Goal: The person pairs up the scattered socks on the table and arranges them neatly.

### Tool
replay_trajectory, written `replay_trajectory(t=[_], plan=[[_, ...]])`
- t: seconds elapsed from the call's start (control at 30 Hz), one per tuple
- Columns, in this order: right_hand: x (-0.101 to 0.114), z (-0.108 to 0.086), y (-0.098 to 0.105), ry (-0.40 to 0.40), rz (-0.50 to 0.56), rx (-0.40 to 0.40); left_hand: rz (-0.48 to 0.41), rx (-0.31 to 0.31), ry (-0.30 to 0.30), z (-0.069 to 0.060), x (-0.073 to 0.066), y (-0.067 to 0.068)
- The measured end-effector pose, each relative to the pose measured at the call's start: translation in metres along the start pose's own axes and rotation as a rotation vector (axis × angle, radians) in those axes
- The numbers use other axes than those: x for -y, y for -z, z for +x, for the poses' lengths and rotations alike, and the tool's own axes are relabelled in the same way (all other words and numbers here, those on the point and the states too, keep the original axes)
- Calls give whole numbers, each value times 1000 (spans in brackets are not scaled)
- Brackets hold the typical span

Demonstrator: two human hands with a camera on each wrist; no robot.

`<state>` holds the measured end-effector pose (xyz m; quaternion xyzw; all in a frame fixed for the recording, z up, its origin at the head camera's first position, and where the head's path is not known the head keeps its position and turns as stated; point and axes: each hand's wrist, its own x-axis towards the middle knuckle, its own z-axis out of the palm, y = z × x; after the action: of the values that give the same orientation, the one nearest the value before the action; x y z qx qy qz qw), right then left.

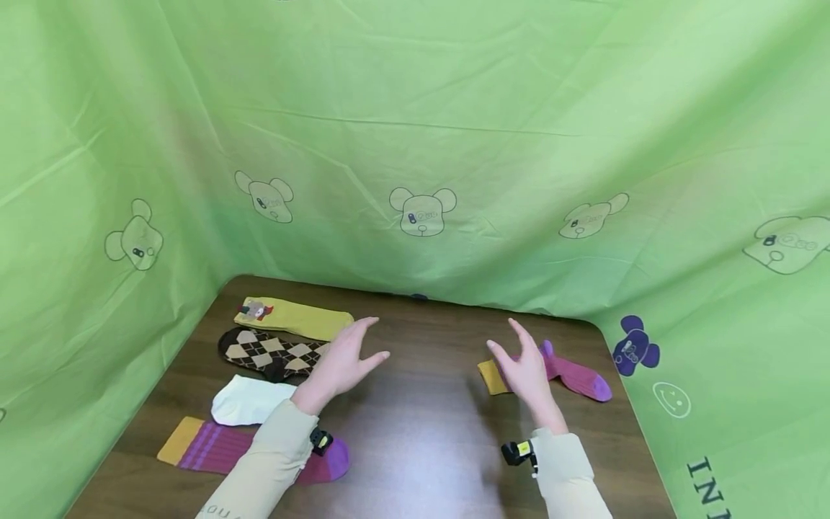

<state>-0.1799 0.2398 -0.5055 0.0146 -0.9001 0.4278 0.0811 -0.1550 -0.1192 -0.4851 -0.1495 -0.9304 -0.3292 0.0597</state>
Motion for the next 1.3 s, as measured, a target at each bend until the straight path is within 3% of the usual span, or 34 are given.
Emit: replay_trajectory(t=[0.2,0.5,0.77,1.03,1.3], plan=[[-27,9,25,-79,-23,-55,55,64,-40,10,-12,-32],[-73,12,53,-205,-87,-102,58,125,-80,20,-23,-78],[-106,9,69,-230,-228,-99,104,172,-103,31,-37,-114],[-117,4,72,-289,-347,-1,175,217,-158,35,-62,-137],[-118,3,67,-306,-385,48,289,246,-215,39,-82,-157]])
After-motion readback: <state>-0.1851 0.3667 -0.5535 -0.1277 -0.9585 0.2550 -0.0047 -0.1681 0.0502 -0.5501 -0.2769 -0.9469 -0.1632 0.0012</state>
